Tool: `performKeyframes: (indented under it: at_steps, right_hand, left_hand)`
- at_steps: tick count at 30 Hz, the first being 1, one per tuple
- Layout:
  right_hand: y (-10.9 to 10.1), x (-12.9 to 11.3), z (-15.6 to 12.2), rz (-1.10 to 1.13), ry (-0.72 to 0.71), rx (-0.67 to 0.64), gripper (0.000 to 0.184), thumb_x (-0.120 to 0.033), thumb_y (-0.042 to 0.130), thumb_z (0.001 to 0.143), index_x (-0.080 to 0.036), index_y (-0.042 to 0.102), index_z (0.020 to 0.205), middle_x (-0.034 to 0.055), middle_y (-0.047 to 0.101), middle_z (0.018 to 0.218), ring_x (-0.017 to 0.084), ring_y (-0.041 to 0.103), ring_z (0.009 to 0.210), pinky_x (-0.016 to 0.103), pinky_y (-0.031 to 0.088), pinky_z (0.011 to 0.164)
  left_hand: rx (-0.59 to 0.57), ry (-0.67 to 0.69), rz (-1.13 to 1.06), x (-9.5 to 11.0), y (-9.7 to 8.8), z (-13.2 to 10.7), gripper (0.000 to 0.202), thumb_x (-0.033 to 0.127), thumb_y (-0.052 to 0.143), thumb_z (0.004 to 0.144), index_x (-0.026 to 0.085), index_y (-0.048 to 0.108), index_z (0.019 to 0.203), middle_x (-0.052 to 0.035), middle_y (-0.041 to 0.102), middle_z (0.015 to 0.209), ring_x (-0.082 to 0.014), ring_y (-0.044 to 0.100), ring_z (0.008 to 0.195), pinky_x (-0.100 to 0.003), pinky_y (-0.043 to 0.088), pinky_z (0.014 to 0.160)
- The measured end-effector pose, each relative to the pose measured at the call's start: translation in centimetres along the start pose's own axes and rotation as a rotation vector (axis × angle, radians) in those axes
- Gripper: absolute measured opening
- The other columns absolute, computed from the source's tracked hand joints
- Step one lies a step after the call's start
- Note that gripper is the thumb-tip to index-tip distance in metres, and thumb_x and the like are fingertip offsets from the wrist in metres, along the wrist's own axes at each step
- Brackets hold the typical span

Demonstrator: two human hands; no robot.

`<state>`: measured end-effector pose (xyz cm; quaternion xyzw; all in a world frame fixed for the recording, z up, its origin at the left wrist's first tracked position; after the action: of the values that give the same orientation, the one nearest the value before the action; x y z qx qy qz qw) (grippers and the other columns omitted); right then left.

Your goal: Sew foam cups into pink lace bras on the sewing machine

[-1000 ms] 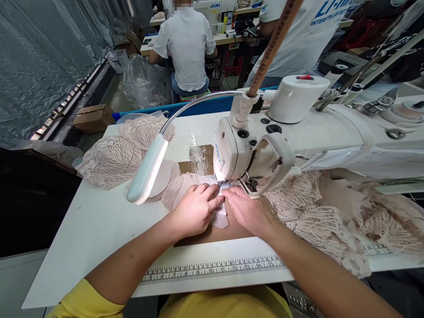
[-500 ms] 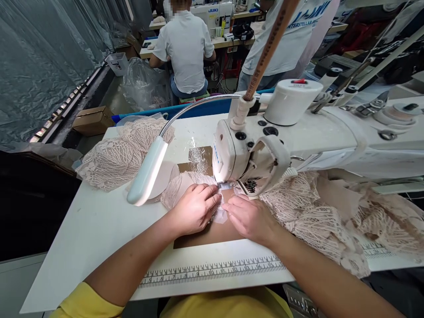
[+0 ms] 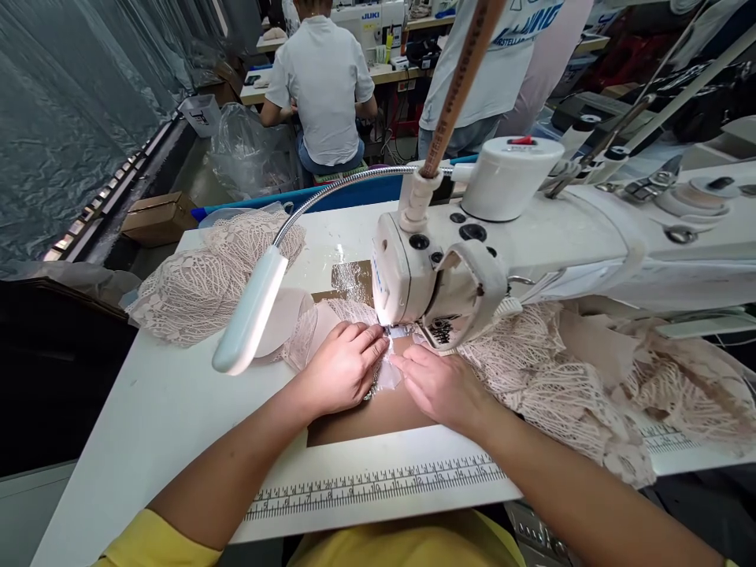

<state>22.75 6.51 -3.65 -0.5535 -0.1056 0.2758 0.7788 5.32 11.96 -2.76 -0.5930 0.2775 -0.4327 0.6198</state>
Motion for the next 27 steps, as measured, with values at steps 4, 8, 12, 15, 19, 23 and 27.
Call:
performKeyframes:
  at_steps: [4,8,12,15,19,23,27]
  right_hand:
    - [-0.1,-0.1,0.1,-0.025,-0.020,0.009,0.030,-0.013,0.040,0.089,-0.016,0.069,0.096,0.0042,0.062,0.073,0.016,0.053,0.068,0.029,0.033,0.059]
    - [-0.2,0.0,0.0,-0.031,-0.028,0.013,0.030,-0.011,0.043,0.087,-0.016,0.069,0.101,0.0041,0.063,0.074,0.016,0.051,0.066,0.029,0.034,0.059]
    - [0.1,0.1,0.1,-0.025,-0.006,-0.016,0.033,-0.010,0.044,0.085,-0.016,0.069,0.106,0.0058,0.065,0.079,0.017,0.054,0.073,0.028,0.037,0.060]
    - [0.3,0.1,0.3,-0.054,0.046,-0.057,0.036,-0.010,0.044,0.084,-0.017,0.069,0.109,0.0056,0.065,0.077,0.017,0.055,0.073,0.028,0.037,0.058]
    - [0.5,0.0,0.5,-0.101,0.116,-0.087,0.040,-0.012,0.044,0.085,-0.022,0.067,0.117,0.0050,0.067,0.080,0.017,0.054,0.063,0.029,0.035,0.053]
    - [0.4,0.0,0.6,-0.082,0.122,-0.113,0.041,-0.013,0.045,0.085,-0.021,0.066,0.120,0.0049,0.069,0.084,0.016,0.056,0.062,0.029,0.036,0.051]
    - [0.5,0.4,0.7,0.018,0.141,-0.137,0.039,-0.014,0.044,0.086,-0.023,0.066,0.118,0.0042,0.070,0.089,0.015,0.060,0.068,0.026,0.042,0.058]
  left_hand:
    - [0.018,0.037,0.004,0.2,0.3,-0.3,0.043,0.014,0.042,0.088,0.008,0.054,0.129,-0.0140,0.055,0.133,-0.0289,0.049,0.113,-0.046,0.040,0.096]
    - [0.022,0.015,-0.015,0.1,0.5,-0.4,0.044,0.014,0.043,0.087,0.009,0.055,0.129,-0.0124,0.055,0.134,-0.0284,0.049,0.113,-0.044,0.041,0.097]
    - [0.022,0.007,-0.010,-0.3,0.3,-0.2,0.044,0.014,0.043,0.088,0.008,0.055,0.129,-0.0125,0.056,0.133,-0.0280,0.050,0.108,-0.043,0.042,0.095]
    - [0.021,-0.002,0.014,-0.9,0.1,0.2,0.043,0.014,0.044,0.087,0.008,0.055,0.128,-0.0132,0.059,0.128,-0.0283,0.050,0.106,-0.044,0.042,0.094]
    - [0.039,-0.036,0.036,-1.7,0.2,0.5,0.041,0.015,0.044,0.087,0.008,0.058,0.125,-0.0145,0.062,0.121,-0.0287,0.051,0.106,-0.044,0.042,0.095]
    - [0.093,-0.084,0.024,-2.3,0.7,0.5,0.038,0.017,0.046,0.087,0.009,0.061,0.121,-0.0148,0.063,0.116,-0.0294,0.049,0.109,-0.045,0.040,0.099]
    - [0.153,-0.124,0.008,-2.7,1.0,0.2,0.038,0.021,0.043,0.090,0.010,0.061,0.121,-0.0155,0.063,0.118,-0.0290,0.049,0.110,-0.046,0.040,0.100]
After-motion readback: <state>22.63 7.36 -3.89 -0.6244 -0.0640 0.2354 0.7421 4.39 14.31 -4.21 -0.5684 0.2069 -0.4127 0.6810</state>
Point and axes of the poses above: each hand's wrist, its own z-axis towards the middle knuckle, its own y-axis out of the palm, x = y × z, the point moved 2 cm from there along z, towards the middle knuckle
